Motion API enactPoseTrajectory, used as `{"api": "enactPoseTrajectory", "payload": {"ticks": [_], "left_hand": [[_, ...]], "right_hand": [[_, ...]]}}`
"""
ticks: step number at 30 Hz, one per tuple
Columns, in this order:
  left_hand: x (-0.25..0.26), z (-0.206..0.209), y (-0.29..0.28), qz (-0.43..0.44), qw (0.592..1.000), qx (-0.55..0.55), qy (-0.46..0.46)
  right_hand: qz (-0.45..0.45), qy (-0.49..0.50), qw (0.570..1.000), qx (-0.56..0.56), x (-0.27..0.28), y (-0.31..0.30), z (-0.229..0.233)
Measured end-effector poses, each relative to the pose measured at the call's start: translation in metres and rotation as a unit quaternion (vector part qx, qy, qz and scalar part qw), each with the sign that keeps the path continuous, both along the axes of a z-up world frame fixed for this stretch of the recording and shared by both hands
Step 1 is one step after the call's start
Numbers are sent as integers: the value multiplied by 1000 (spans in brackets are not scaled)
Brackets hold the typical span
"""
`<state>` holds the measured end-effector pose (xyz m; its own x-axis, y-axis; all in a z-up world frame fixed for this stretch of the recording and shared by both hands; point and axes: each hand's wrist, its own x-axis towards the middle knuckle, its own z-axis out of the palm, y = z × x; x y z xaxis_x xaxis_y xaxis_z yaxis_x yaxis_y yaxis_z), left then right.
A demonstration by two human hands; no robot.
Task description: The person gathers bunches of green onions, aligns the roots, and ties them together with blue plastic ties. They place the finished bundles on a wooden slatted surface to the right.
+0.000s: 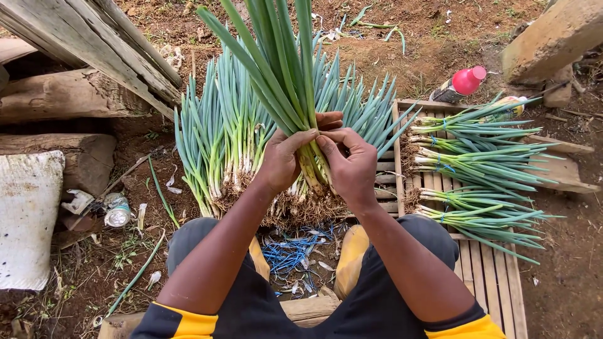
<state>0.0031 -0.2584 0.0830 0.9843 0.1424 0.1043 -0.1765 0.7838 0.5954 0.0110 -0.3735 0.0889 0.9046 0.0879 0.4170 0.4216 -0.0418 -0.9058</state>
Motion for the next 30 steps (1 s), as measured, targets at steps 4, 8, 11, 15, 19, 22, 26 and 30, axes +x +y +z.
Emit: {"api": "enactPoseTrajectory", "payload": {"ticks": [4, 8, 11, 15, 19, 22, 26, 30], "left_hand": [[2, -7, -2, 1, 1000, -2, 6], [7, -19, -4, -1, 999, 45, -23], [8, -25, -5, -3, 998, 51, -32], [8, -24, -2, 3, 998, 59, -27], [11, -24, 2, 4, 998, 59, -27], [10, -16, 12, -2, 998, 62, -29], [11, -15, 23, -5, 997, 74, -36], [12, -17, 25, 17, 998, 52, -4]], "right_hand": [[-34, -29, 998, -33, -6, 1, 7], [-62, -113, 989, -69, -1, -2, 9], [-74, -152, 981, -99, 2, -4, 4], [-88, -207, 962, -154, 4, -3, -2], [-56, -190, 965, -173, 12, -8, -14], [12, -119, 985, -123, 12, -12, -13], [68, -9, 997, -32, 10, -16, -13], [73, -6, 997, 30, 4, -6, 4]]}}
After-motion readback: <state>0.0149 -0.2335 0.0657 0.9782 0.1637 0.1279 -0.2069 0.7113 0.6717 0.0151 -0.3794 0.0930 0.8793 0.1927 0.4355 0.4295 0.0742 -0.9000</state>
